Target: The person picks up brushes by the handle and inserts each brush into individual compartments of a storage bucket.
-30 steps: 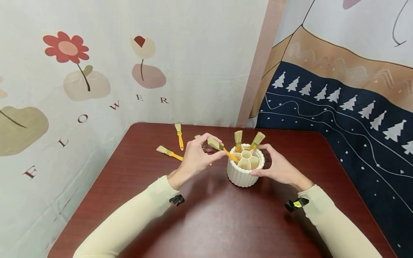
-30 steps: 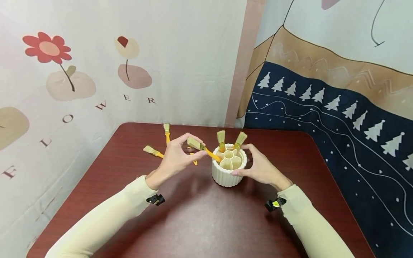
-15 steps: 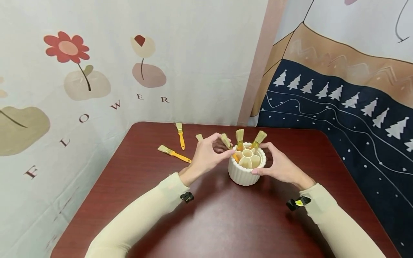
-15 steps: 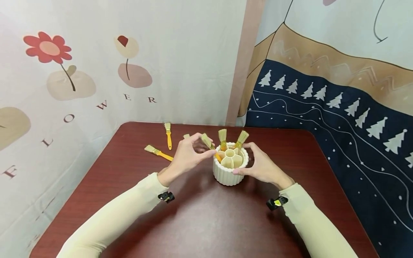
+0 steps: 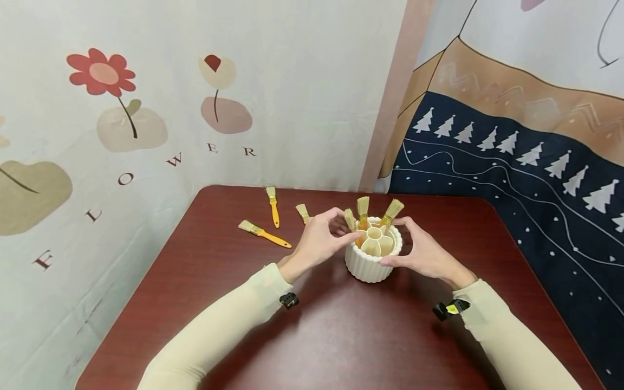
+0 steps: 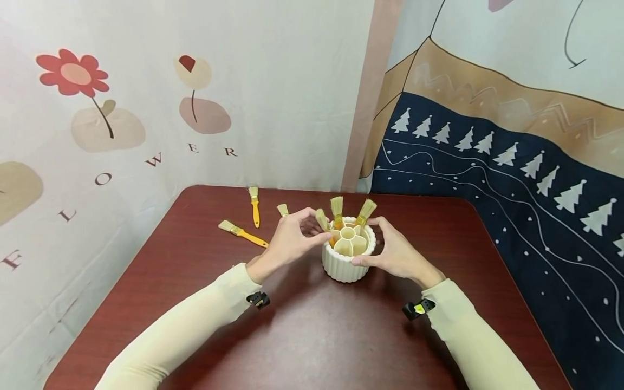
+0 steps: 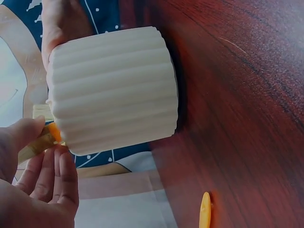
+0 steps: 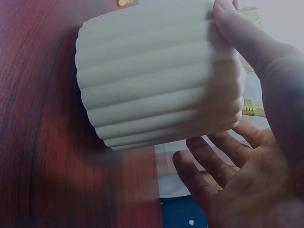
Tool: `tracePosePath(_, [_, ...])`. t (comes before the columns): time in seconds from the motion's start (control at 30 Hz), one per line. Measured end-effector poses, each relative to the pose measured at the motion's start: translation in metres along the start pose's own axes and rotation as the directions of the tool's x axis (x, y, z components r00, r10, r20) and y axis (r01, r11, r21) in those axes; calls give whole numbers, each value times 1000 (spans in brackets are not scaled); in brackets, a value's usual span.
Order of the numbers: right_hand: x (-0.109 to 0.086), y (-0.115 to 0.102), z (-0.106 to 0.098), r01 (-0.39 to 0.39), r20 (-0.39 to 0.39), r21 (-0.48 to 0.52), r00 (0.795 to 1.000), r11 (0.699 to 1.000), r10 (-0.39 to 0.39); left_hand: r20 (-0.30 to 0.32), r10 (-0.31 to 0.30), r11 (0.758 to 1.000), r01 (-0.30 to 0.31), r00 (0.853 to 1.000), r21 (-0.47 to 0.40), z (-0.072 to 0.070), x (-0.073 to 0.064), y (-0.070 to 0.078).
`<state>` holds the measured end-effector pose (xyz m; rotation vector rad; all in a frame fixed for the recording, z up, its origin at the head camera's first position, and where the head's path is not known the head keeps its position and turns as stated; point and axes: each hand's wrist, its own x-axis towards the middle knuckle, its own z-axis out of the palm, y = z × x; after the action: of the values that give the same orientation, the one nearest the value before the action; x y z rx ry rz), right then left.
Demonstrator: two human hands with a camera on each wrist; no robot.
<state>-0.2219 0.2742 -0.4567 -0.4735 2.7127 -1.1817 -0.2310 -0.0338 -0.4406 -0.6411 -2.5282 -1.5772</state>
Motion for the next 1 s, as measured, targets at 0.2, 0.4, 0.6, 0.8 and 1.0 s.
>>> tracePosePath(0.2, [-2,-2,0,-5,-8,-7,1000,1000,5,17,-7,999,7,1000,40,0,-2,1])
tracePosePath(0.4, [-3,-4,1,-11,-14,-19,1000,1000,11,26,-2,998,1,1000,56,-1,-5,1])
tracePosePath(0.6, [-4,-4,3,-15,-14,-10,1000,1000,15,45,-14,998,11,999,68,-3,-8,-1])
tracePosePath(0.8, [-4,-4,3,-12,-19,-4,1000,1000,12,63,17,998,-21,998,64,-7,-10,-5])
tracePosePath(1.0, [-5,-5,3,-17,-26,-15,1000,1000,17,62,48,997,-51,997,60,-14,-11,-10])
